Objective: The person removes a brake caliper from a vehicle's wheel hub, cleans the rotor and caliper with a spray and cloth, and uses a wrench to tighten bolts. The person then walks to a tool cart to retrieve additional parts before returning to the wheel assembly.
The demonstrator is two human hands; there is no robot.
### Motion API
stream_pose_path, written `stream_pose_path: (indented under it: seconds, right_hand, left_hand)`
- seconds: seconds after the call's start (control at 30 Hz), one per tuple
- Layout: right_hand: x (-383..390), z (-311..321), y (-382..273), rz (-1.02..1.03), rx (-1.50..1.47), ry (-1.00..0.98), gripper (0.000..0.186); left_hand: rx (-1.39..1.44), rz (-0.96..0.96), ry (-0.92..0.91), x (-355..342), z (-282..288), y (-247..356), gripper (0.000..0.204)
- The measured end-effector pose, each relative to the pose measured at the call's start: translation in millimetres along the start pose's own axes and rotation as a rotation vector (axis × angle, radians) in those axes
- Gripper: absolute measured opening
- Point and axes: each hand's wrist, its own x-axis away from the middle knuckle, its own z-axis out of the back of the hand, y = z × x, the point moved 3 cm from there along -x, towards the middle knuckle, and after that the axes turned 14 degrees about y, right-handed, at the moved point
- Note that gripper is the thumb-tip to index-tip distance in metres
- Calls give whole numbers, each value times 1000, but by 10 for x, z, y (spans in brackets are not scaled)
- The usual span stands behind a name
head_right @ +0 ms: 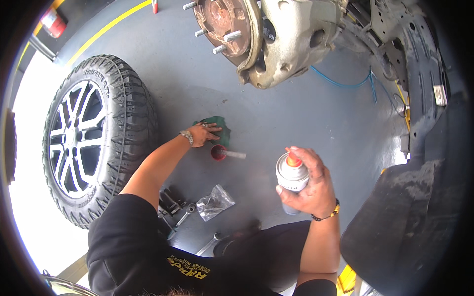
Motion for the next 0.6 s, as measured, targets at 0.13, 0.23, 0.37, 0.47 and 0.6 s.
stream_pose_path:
  seconds: [0.13,0.23,0.37,0.47,0.6]
  right_hand:
    - [40,-106,-574,168,310,-128,75]
    - [273,-193,-778,42,162,-227,73]
    - [335,-130,-803,11,20,-146,77]
    - [221,-76,-837,108,53,-118,78]
    - [219,-95,-717,50,-47,-71,80]
  left_hand:
    - [-126,3,-13,350,232,296,46]
    - [-103,-91,-106,494,247,559,48]
    - [139,-72,-64,583,-129,658,45]
    - [564,421,0,528,97,597,48]
    - [1458,877,311,376,376,72,45]
